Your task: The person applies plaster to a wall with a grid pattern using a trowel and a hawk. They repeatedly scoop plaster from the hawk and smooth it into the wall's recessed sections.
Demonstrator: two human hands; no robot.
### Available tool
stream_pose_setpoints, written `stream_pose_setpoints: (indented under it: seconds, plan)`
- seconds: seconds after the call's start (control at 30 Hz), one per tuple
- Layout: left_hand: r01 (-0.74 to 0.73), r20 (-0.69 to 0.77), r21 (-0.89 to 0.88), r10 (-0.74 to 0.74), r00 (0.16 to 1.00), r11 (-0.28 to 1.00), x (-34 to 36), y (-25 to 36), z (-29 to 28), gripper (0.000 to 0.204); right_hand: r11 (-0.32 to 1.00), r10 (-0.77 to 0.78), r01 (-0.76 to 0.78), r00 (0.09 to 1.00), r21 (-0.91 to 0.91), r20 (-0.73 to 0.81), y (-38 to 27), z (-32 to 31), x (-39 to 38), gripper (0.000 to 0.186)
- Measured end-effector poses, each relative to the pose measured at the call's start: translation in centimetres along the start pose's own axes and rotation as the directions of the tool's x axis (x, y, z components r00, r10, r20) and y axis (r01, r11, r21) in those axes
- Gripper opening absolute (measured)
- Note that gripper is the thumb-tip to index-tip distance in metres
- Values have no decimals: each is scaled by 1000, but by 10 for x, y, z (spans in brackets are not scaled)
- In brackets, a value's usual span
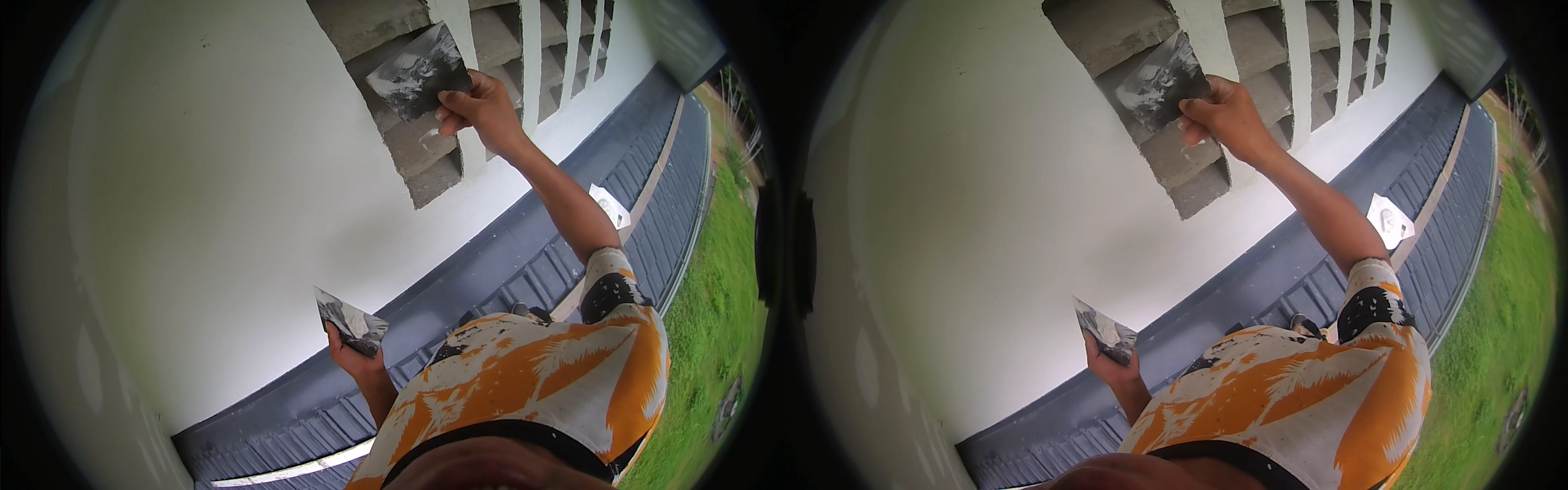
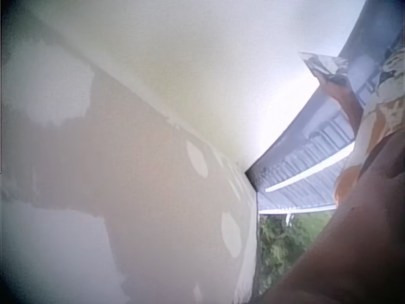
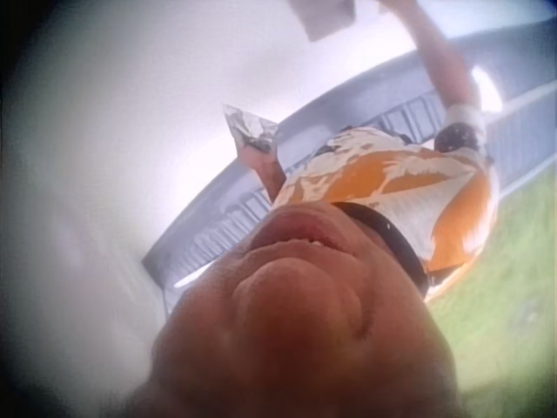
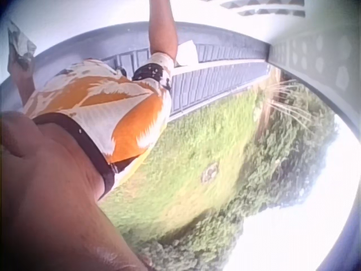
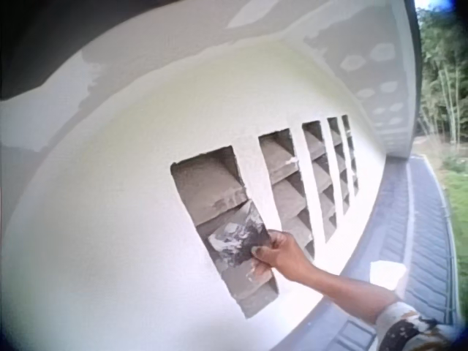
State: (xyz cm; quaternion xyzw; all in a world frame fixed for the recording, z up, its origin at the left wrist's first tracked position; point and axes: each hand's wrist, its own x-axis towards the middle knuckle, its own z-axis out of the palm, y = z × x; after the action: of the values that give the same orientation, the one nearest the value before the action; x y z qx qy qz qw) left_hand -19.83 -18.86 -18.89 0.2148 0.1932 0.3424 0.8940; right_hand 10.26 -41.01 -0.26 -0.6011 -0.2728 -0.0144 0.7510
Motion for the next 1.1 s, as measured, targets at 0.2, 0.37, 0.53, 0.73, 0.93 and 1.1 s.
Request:
stream_pose_setpoints:
  seconds: [0.2,0.37,0.53,0.73,0.93,1.1]
  plan:
    - [30,55,-29,-28,998,999,5,2,-12,37,124,-464,354,847,-927,261,40,-7,19,17]
    - [2,22,-29,-1,1000,1000,4,1,-9,38,-285,-147,334,911,-898,386,62,-16,22,14]
    - [19,78,-51,-15,997,998,8,-1,-23,38,-406,-340,580,621,-706,706,69,-43,64,19]
    - [11,15,-11,-10,1000,1000,4,-2,-10,38,-371,-227,468,792,-802,567,43,-39,64,17]
    - [24,51,-1,-24,998,1000,6,-1,-13,39,-303,-214,357,878,-883,428,23,18,36,17]
    - [21,13,12,-21,1000,1000,3,1,-4,37,-292,-571,590,524,-753,632,33,20,58,15]
